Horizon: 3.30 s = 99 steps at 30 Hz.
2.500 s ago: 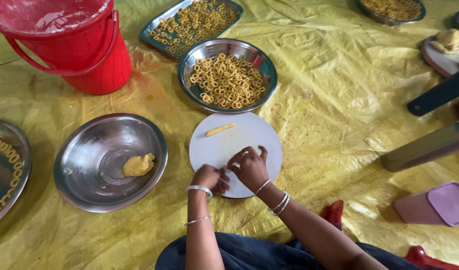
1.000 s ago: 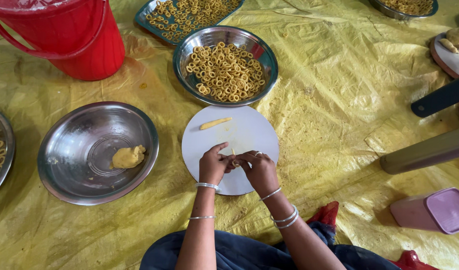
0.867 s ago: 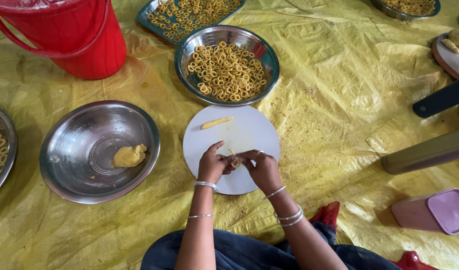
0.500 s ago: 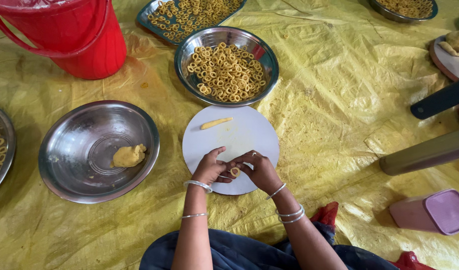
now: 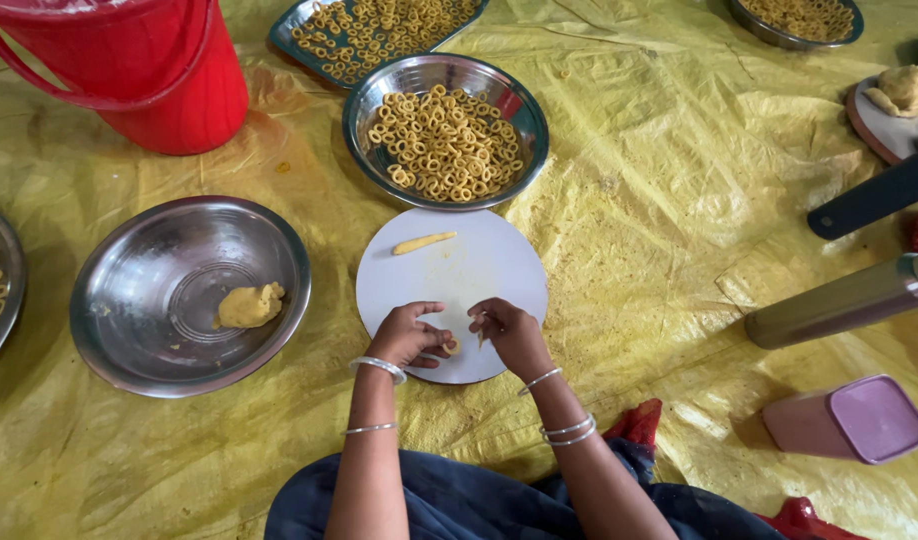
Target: The person rolls small pieces of dough into thin strips on a white board, then joins the ends to form rings. The finished rings are placed into a nearby metal bowl. The process is repeated continuously with multiple dough pieces.
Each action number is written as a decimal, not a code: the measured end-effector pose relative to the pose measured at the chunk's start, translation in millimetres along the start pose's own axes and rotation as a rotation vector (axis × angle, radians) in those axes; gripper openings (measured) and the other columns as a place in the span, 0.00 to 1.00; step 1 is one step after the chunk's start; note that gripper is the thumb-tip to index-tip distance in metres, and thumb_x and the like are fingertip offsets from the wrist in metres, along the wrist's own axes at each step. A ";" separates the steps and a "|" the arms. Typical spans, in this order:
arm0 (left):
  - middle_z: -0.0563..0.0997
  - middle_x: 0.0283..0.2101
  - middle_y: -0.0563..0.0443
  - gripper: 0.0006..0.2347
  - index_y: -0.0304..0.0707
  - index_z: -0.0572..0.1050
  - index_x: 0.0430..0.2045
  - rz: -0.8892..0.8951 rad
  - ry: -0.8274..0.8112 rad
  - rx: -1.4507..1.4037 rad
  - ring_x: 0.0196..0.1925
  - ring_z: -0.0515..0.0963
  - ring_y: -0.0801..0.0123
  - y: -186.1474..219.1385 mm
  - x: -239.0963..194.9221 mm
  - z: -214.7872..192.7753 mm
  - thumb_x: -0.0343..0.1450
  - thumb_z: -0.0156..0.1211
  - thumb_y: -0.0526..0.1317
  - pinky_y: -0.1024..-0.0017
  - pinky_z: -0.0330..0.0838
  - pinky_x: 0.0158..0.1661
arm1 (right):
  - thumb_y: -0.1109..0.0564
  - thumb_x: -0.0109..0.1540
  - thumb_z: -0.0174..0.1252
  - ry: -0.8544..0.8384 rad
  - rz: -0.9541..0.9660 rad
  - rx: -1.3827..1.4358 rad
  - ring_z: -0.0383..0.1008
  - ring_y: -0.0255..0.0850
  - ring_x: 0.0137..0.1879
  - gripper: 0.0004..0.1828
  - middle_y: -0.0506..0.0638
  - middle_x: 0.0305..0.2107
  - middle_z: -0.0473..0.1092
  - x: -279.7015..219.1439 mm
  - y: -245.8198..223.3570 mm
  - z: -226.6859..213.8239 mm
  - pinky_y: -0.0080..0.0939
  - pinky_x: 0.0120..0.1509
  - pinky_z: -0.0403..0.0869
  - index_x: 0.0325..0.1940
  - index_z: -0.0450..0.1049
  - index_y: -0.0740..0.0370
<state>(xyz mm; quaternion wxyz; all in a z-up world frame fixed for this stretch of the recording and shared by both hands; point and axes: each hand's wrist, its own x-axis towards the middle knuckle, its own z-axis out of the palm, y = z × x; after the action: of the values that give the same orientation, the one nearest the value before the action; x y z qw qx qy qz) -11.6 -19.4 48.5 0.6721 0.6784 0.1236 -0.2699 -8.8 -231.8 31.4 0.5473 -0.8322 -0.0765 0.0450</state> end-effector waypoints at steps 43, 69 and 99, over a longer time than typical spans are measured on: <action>0.87 0.34 0.45 0.09 0.27 0.83 0.36 0.196 0.331 -0.715 0.31 0.87 0.63 -22.8 21.4 59.9 0.70 0.65 0.37 0.70 0.85 0.33 | 0.60 0.58 0.68 0.375 0.290 0.510 0.76 0.29 0.34 0.13 0.46 0.33 0.80 0.7 -0.9 15.8 0.28 0.35 0.69 0.47 0.80 0.63; 0.87 0.31 0.49 0.13 0.34 0.82 0.39 0.147 0.123 -0.355 0.31 0.85 0.72 -20.8 18.1 19.9 0.62 0.71 0.28 0.76 0.81 0.31 | 0.63 0.60 0.65 0.164 -0.004 -0.018 0.82 0.31 0.40 0.16 0.46 0.34 0.82 -11.2 -36.8 6.0 0.32 0.40 0.77 0.52 0.79 0.56; 0.86 0.32 0.48 0.19 0.33 0.76 0.52 0.068 0.071 -0.276 0.31 0.85 0.69 -12.2 15.5 15.0 0.66 0.69 0.33 0.73 0.81 0.30 | 0.54 0.54 0.72 -0.023 -0.120 -0.350 0.79 0.40 0.30 0.10 0.48 0.30 0.81 -1.6 -38.7 -9.8 0.39 0.38 0.77 0.39 0.87 0.51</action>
<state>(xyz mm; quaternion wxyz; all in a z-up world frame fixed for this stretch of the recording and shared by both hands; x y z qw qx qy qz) -8.2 -36.3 30.7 0.7628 0.5926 0.1601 -0.2031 -11.8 -225.8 70.8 0.3947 -0.9082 -0.1390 0.0076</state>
